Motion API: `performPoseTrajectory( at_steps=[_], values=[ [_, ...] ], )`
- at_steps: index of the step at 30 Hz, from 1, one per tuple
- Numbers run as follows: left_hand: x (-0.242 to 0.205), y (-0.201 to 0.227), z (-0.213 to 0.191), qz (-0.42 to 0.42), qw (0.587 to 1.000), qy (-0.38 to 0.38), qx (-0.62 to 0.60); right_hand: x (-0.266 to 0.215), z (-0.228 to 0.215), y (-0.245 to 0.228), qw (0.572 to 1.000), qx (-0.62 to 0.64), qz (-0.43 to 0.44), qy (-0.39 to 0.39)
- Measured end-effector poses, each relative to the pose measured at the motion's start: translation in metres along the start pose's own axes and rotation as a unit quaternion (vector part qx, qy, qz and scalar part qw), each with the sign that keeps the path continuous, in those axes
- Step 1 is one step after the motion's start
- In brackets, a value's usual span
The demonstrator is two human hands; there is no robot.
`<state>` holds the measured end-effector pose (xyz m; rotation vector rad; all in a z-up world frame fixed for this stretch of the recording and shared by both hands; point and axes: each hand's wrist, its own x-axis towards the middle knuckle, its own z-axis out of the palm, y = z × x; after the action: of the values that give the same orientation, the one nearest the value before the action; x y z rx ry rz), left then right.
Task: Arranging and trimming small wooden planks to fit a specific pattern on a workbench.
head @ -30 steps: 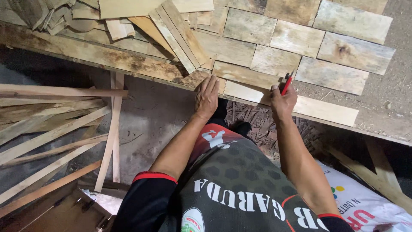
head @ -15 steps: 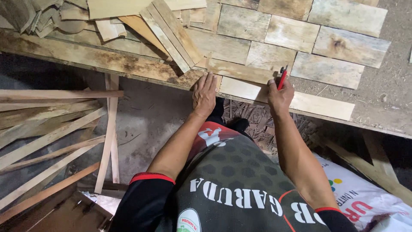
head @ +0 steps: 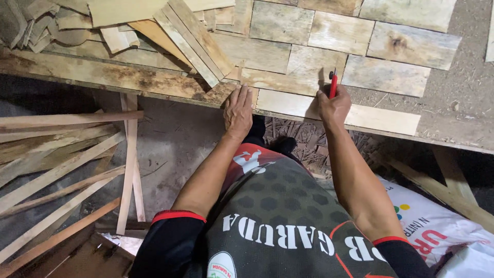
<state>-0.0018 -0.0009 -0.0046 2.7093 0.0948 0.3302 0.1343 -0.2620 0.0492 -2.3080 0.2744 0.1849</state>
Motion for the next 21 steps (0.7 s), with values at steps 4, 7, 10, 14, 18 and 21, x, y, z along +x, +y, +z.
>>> performPoseTrajectory(
  at_steps=[4,7,10,14,18,21],
  values=[
    [0.002,0.001,-0.001,-0.002,1.0,-0.003,-0.004,0.0,0.0,-0.001,1.0,0.003,0.016,-0.002],
    [0.004,0.003,-0.004,-0.005,1.0,-0.007,-0.001,0.0,0.0,-0.002,1.0,-0.01,-0.02,0.007],
    [0.004,0.004,-0.004,-0.014,1.0,-0.012,-0.01,-0.001,0.001,-0.004,0.997,0.013,0.076,-0.02],
    [0.004,0.003,-0.003,-0.018,1.0,-0.015,-0.008,0.003,0.004,0.002,0.998,-0.003,0.057,-0.024],
    [0.003,0.001,-0.001,-0.022,0.999,-0.015,-0.019,0.004,0.009,0.013,1.0,-0.027,-0.008,0.002],
    [0.003,0.001,0.0,-0.027,0.999,-0.015,-0.014,0.002,0.003,0.003,0.999,-0.042,0.018,-0.009]
  ],
)
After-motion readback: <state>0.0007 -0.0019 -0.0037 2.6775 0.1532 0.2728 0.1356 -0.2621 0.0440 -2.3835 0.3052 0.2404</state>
